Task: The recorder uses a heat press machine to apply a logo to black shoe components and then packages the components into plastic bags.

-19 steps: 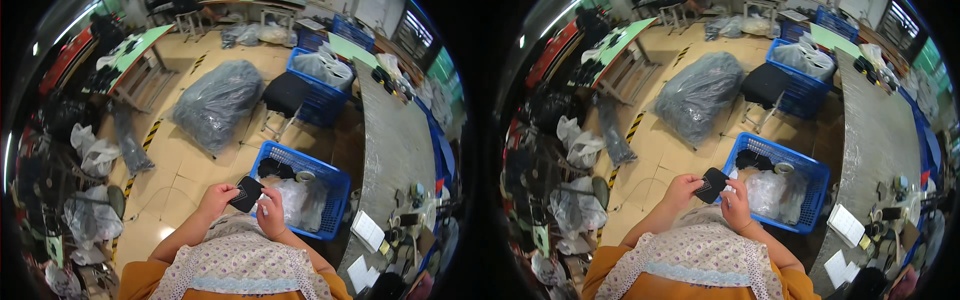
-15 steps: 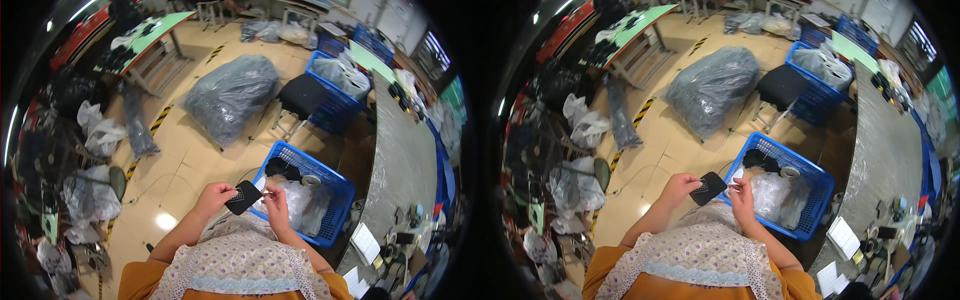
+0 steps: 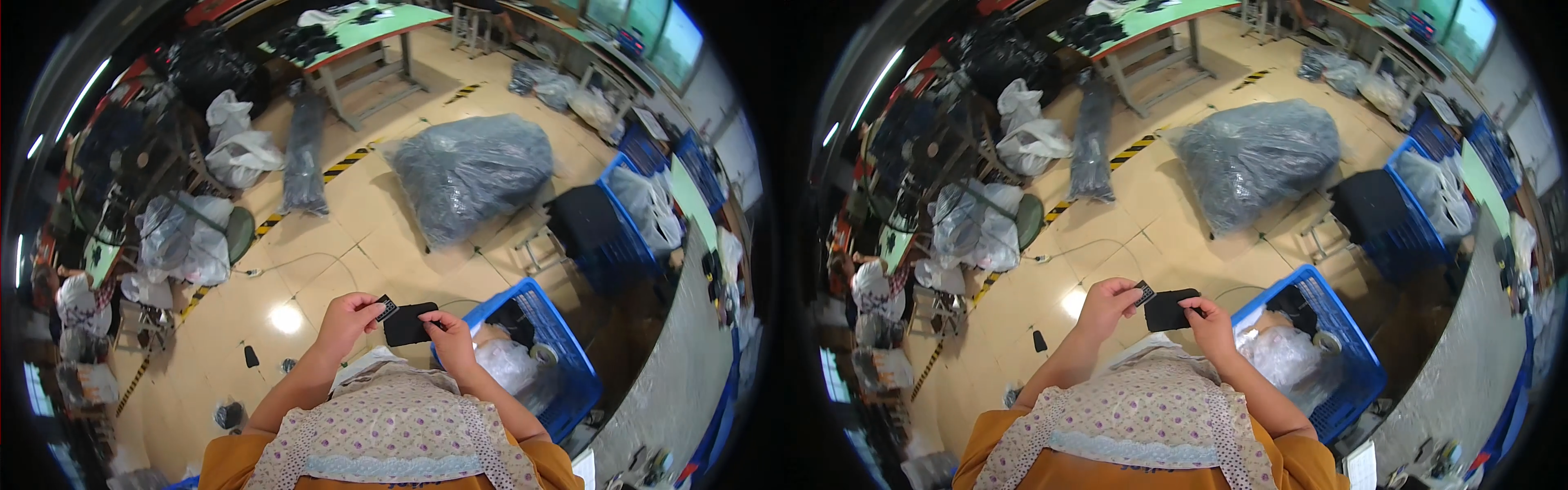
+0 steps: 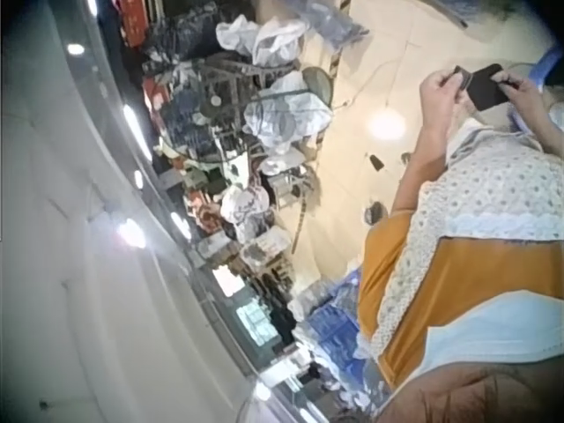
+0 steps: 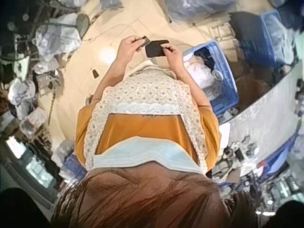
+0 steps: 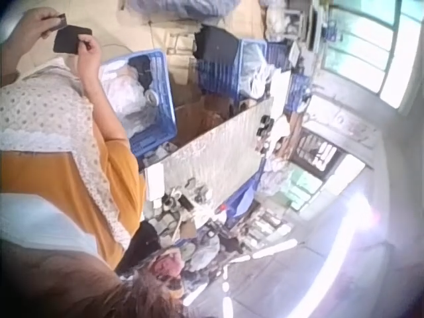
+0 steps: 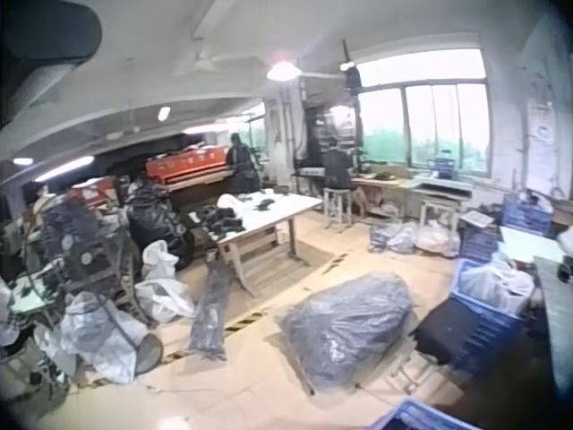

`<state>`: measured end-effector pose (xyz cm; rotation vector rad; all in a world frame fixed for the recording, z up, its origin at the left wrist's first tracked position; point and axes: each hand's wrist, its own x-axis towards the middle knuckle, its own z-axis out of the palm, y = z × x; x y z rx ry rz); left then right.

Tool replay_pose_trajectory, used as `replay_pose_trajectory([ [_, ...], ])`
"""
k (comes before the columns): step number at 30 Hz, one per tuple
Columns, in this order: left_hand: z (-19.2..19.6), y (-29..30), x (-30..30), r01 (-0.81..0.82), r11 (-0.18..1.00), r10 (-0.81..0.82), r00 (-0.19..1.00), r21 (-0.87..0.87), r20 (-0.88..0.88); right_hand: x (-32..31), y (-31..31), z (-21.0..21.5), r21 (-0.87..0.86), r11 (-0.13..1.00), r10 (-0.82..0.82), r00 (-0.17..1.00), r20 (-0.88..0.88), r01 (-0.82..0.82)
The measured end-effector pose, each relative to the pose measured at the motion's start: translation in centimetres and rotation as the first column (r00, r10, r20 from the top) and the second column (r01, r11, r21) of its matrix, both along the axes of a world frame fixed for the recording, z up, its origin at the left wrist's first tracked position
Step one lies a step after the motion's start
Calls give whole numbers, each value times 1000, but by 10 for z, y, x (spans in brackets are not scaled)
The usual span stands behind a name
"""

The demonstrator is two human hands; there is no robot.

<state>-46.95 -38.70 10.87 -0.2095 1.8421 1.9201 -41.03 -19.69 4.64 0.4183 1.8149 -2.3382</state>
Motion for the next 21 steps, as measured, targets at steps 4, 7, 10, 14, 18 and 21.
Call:
replay_pose_trajectory([
  [4,1,-34,-31,-5,995,1,999,-97,-33,-51,-44,3,-25,993,112,993,-48,-113],
  [7,-2,-61,-61,46,979,-65,994,-198,-90,-87,-78,4,-176,964,199,980,-7,-198],
  [10,2,-81,-92,80,963,-119,983,-259,-141,-123,-109,-3,-156,955,241,968,-74,-250],
  [14,-10,-121,-138,-119,955,48,966,-272,-254,-165,-139,-2,-262,954,156,988,6,-149],
  [18,-15,-139,-181,-209,966,187,972,-153,-145,-200,-147,12,-427,904,93,981,173,-10],
  [21,-24,-135,-200,-99,991,102,994,94,-35,-231,-145,6,-413,910,59,974,218,37],
])
